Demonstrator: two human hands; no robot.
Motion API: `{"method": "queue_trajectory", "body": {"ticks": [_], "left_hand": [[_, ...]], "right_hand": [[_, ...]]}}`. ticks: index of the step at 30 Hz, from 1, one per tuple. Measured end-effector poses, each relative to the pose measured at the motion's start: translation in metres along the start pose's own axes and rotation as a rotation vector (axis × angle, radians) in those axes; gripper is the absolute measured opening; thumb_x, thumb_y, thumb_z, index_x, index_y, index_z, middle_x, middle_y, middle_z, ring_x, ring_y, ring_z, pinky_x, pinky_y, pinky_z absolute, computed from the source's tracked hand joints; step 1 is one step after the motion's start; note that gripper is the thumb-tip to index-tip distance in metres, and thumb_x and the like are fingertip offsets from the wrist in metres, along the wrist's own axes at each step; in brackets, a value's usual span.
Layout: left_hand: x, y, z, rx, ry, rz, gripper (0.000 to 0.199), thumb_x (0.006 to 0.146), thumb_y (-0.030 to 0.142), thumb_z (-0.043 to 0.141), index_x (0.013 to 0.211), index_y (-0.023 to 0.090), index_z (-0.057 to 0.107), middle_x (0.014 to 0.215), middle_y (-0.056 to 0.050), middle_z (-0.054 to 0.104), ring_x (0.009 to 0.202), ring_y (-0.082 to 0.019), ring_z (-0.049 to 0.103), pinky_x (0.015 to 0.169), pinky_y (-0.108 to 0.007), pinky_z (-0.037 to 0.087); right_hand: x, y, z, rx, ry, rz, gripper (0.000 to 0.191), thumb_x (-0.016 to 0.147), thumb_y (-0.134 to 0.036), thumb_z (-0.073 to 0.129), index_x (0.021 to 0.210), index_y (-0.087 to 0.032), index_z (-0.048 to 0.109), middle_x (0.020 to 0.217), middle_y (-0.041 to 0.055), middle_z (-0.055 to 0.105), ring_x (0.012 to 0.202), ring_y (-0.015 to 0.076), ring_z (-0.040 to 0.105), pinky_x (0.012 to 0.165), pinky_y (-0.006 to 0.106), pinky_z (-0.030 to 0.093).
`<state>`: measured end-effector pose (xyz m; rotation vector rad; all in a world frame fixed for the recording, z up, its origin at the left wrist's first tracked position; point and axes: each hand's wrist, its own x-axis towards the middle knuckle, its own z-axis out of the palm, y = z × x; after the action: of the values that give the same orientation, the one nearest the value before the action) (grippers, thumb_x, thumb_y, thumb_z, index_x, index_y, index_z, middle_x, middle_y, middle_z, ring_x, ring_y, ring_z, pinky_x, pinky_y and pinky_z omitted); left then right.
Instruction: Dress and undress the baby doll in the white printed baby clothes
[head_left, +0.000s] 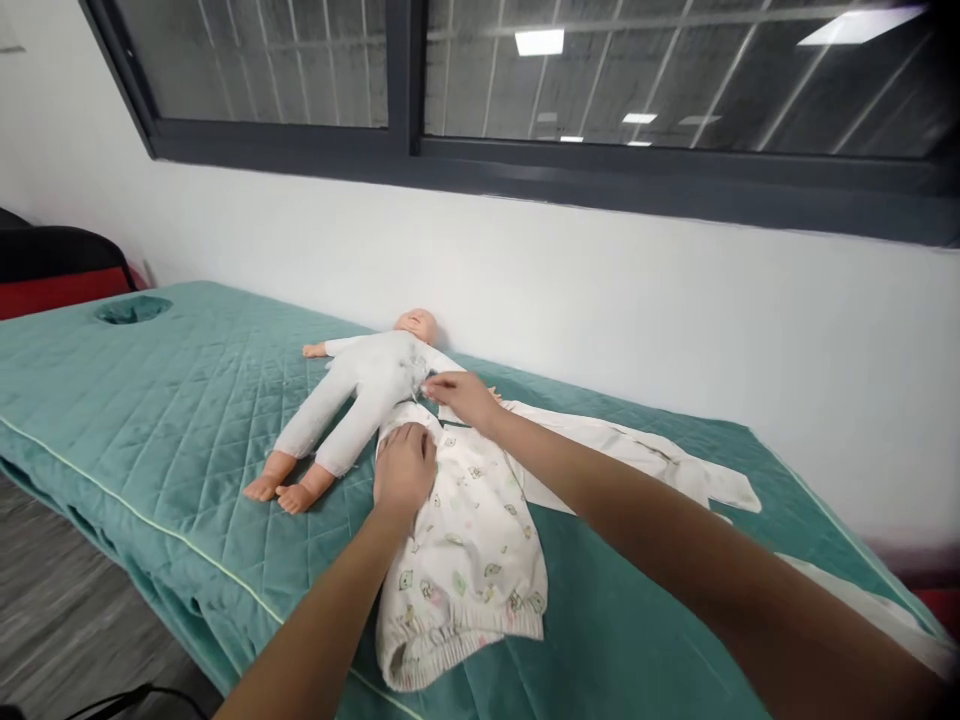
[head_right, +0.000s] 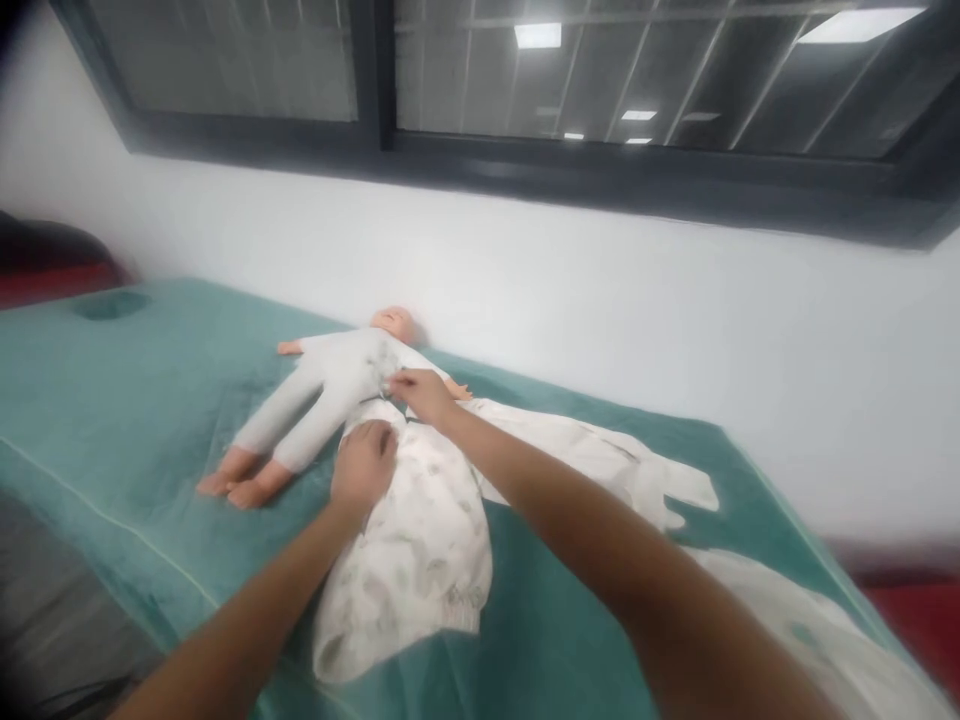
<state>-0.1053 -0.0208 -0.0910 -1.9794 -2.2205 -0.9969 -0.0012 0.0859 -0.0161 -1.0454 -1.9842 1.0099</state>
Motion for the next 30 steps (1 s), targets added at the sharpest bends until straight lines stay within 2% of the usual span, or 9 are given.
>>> {"method": "queue_trajectory", "body": {"ticks": [2,4,8,13,17,20,23,28,30], "left_hand": [[0.0,0.0,0.002,0.008,0.01,-0.008,0.018,0.097,0.022,0.044,0.097,0.02,0.062,0.102,-0.006,0.068,0.102,-0.024,0.059,0.094,-0.037,0.039],[0.001,-0.001,0.003,0.016,0.014,-0.021,0.018,0.097,0.022,0.043,0.096,0.02,0.061,0.101,-0.006,0.068,0.101,-0.024,0.058,0.093,-0.037,0.039],[0.006,-0.001,0.006,0.036,0.025,-0.044,0.016,0.095,0.02,0.045,0.094,0.021,0.06,0.1,-0.005,0.066,0.099,-0.024,0.056,0.092,-0.037,0.038],[0.013,0.001,0.009,0.102,0.023,-0.057,0.013,0.094,0.021,0.047,0.091,0.021,0.06,0.102,-0.005,0.064,0.098,-0.024,0.054,0.089,-0.038,0.038],[0.016,0.002,0.011,0.117,0.016,-0.065,0.013,0.094,0.022,0.047,0.09,0.021,0.06,0.101,-0.005,0.063,0.097,-0.024,0.053,0.087,-0.039,0.038],[0.017,0.002,0.012,0.121,0.014,-0.075,0.013,0.093,0.022,0.047,0.091,0.021,0.06,0.101,-0.005,0.063,0.099,-0.025,0.052,0.087,-0.039,0.038],[0.017,0.002,0.012,0.118,0.016,-0.075,0.013,0.093,0.023,0.047,0.092,0.021,0.06,0.102,-0.005,0.062,0.099,-0.024,0.052,0.088,-0.039,0.038],[0.016,0.003,0.012,0.132,0.02,-0.076,0.012,0.093,0.023,0.048,0.09,0.021,0.059,0.102,-0.005,0.063,0.099,-0.025,0.053,0.088,-0.039,0.038],[0.015,0.003,0.012,0.135,0.02,-0.075,0.012,0.093,0.023,0.048,0.09,0.021,0.06,0.102,-0.005,0.063,0.099,-0.025,0.053,0.087,-0.039,0.038]], "right_hand": [[0.039,0.003,0.02,0.011,0.032,-0.023,0.014,0.078,-0.026,0.066,0.084,-0.017,0.075,0.078,0.0004,0.071,0.075,0.0131,0.062,0.073,0.023,0.046],[0.065,0.009,0.033,0.011,0.071,-0.034,0.008,0.076,-0.022,0.068,0.079,-0.017,0.074,0.076,-0.0004,0.071,0.076,0.0132,0.062,0.076,0.023,0.045],[0.089,0.026,0.034,0.016,0.174,-0.008,0.004,0.073,-0.019,0.068,0.071,-0.019,0.071,0.074,-0.0014,0.069,0.078,0.014,0.061,0.08,0.024,0.044],[0.089,0.047,0.019,0.091,0.306,0.14,0.008,0.074,-0.015,0.065,0.067,-0.018,0.067,0.066,-0.0027,0.064,0.077,0.0143,0.059,0.077,0.024,0.045],[0.078,0.058,0.026,0.25,0.244,0.303,0.011,0.08,-0.022,0.07,0.072,-0.015,0.065,0.062,-0.0035,0.06,0.062,0.0114,0.057,0.062,0.023,0.048],[0.072,0.061,0.036,0.38,0.171,0.418,0.018,0.091,-0.031,0.064,0.093,-0.013,0.065,0.083,0.0008,0.065,0.069,0.0109,0.061,0.064,0.026,0.053],[0.074,0.06,0.044,0.493,0.111,0.524,0.025,0.095,-0.034,0.059,0.11,-0.014,0.062,0.101,0.0046,0.065,0.08,0.0129,0.064,0.069,0.029,0.057],[0.085,0.057,0.046,0.601,0.062,0.651,0.026,0.09,-0.036,0.066,0.096,-0.012,0.059,0.074,0.0022,0.062,0.061,0.0122,0.063,0.056,0.025,0.058],[0.088,0.056,0.044,0.628,0.037,0.681,0.027,0.088,-0.037,0.068,0.093,-0.013,0.058,0.069,0.0021,0.061,0.058,0.0133,0.063,0.054,0.025,0.058]]}}
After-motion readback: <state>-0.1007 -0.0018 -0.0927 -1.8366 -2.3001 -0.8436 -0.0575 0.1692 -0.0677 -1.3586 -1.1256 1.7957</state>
